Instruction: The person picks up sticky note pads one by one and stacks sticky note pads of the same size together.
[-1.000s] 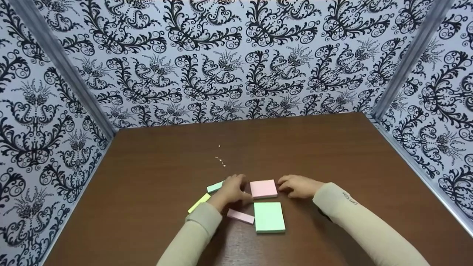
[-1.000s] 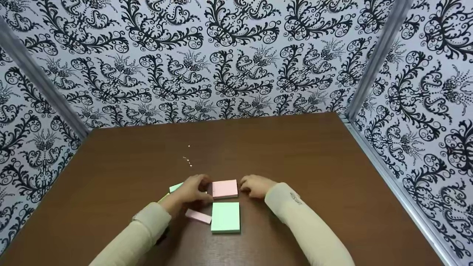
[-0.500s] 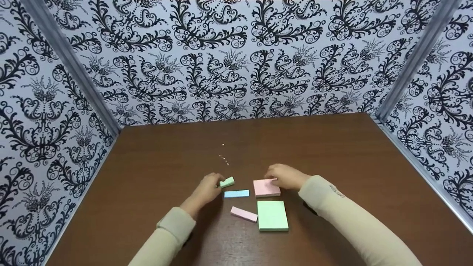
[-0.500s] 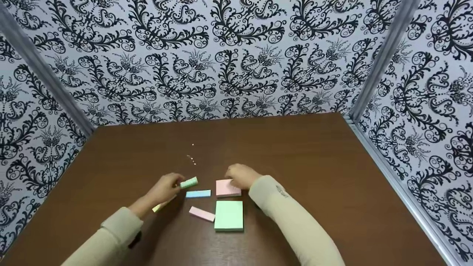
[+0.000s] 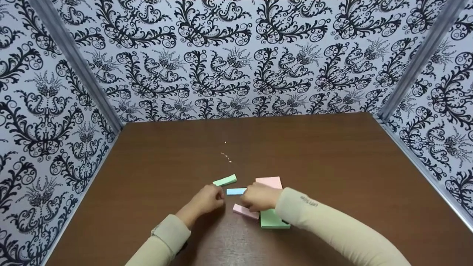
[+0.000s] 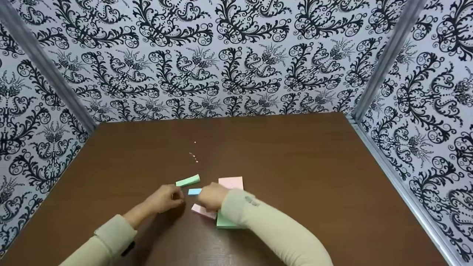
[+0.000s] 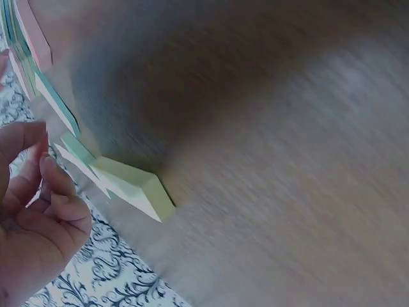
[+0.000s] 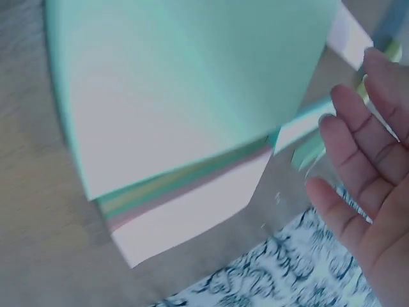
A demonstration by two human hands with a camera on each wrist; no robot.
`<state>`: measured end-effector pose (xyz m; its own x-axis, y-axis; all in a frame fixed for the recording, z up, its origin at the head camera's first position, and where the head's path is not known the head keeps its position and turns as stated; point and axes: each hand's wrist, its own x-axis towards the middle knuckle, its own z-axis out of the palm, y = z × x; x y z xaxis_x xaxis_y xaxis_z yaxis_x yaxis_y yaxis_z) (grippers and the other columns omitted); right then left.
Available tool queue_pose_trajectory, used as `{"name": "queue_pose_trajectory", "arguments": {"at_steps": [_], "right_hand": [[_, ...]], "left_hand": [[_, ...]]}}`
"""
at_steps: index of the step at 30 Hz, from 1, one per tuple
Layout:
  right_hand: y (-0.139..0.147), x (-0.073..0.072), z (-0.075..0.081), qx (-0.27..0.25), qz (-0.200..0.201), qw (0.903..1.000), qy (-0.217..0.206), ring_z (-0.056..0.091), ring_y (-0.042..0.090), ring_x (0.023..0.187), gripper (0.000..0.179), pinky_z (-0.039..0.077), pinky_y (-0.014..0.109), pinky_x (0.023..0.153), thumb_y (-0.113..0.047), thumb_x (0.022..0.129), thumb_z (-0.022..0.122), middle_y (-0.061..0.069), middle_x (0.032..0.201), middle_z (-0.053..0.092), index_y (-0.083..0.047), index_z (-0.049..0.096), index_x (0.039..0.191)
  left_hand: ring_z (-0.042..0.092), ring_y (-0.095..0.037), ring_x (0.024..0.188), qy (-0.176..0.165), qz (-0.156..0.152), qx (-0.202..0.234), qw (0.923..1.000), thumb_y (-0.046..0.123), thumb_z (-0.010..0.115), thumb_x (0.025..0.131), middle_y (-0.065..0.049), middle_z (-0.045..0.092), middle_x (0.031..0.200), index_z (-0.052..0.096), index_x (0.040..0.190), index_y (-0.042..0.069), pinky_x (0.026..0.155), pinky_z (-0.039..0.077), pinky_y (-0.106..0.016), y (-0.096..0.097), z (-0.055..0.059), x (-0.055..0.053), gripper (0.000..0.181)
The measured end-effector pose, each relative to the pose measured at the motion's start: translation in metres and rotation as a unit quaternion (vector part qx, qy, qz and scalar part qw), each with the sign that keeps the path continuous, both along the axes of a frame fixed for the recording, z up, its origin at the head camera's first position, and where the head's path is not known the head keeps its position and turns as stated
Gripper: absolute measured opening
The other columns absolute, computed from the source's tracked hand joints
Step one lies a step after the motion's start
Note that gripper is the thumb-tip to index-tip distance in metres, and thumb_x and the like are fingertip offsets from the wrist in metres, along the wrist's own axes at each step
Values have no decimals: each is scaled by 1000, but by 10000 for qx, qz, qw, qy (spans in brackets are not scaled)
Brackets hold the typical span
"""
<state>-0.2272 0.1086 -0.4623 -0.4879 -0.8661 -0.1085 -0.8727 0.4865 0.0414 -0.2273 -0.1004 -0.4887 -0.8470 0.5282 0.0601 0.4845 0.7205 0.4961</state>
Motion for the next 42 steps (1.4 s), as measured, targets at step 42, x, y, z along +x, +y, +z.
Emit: {"name": "queue_pose_trajectory", "arguments": {"at_steps": [42], "right_hand": [[-6,-7,-8,558,748,9842,1506,50,14,85,11,40,25,69,-22,78,69,-5,100,60,-25,70,88]], "left_hand": [[43,-7,54,396,-320,-537,9973,12,64,71,2,62,64,69,73,9,52,41,-26,19,2,11,6]]}}
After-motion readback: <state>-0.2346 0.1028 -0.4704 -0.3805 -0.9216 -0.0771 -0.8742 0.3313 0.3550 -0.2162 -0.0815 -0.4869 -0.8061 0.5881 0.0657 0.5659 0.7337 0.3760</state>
